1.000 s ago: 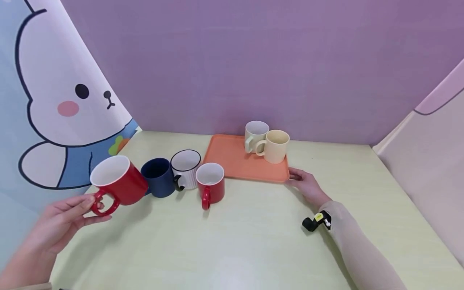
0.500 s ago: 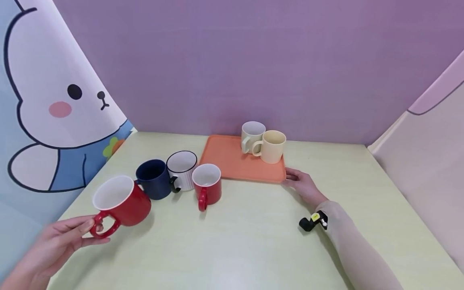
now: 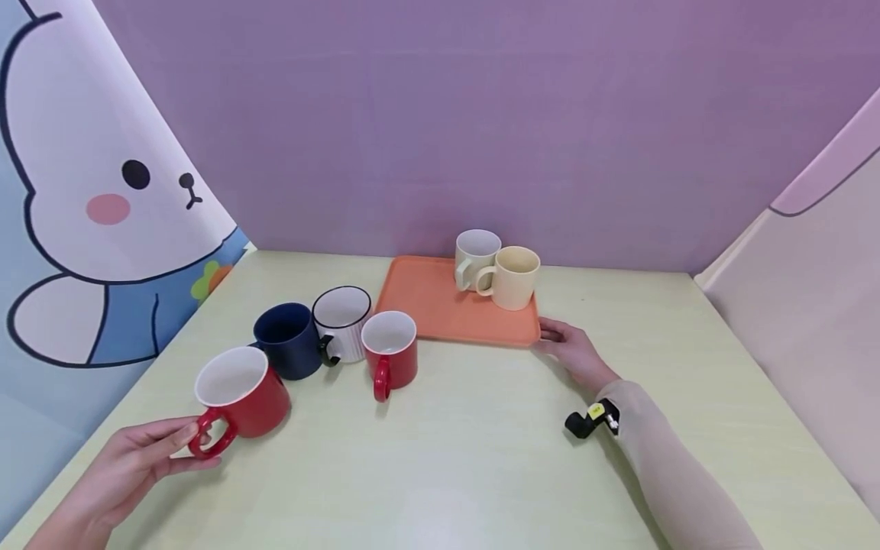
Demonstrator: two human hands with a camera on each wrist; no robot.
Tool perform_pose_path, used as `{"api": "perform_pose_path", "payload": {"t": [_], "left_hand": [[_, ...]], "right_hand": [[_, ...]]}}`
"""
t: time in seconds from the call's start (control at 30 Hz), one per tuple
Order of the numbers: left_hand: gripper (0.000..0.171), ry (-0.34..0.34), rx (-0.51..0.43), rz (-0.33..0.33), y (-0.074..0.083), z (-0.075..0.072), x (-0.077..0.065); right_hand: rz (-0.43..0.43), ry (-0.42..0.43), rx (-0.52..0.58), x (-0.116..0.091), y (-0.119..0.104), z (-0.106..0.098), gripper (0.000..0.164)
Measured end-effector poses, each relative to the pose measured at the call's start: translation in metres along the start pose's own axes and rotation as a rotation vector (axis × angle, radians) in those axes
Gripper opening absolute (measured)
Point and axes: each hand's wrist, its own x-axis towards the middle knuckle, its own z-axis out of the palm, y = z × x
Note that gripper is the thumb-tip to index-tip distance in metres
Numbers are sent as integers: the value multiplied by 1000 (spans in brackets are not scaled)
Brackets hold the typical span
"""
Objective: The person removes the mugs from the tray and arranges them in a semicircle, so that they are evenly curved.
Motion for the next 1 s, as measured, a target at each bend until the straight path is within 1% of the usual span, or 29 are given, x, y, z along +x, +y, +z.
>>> {"api": "perform_pose_path", "payload": {"t": [0.2, 0.3, 0.47, 0.57, 0.7, 0.8, 0.9, 0.93, 1.0], "left_hand": [[41, 157, 45, -98, -5, 0, -2], [39, 197, 43, -115, -7, 0, 0], [37, 240, 52, -133, -10, 1, 3], [36, 265, 55, -126, -10, 3, 4], [35, 281, 39, -88, -10, 8, 5], [34, 264, 18, -60, -11, 9, 7], [36, 231, 20, -83, -10, 7, 7], [36, 227, 37, -102, -9, 6, 7], [36, 237, 99, -157, -6, 3, 7]], "right_hand": [[-13, -3, 0, 0, -1, 1, 58], [-19, 7, 1, 1, -2, 0, 57], [2, 4, 6, 0, -2, -1, 58], [7, 3, 12, -1, -3, -1, 59], [4, 9, 16, -1, -2, -2, 58], [3, 12, 13, 0, -2, -2, 58], [6, 14, 8, 1, -1, -2, 58], [7, 14, 4, 1, 0, -2, 58], [7, 11, 4, 1, 0, -1, 58]]}}
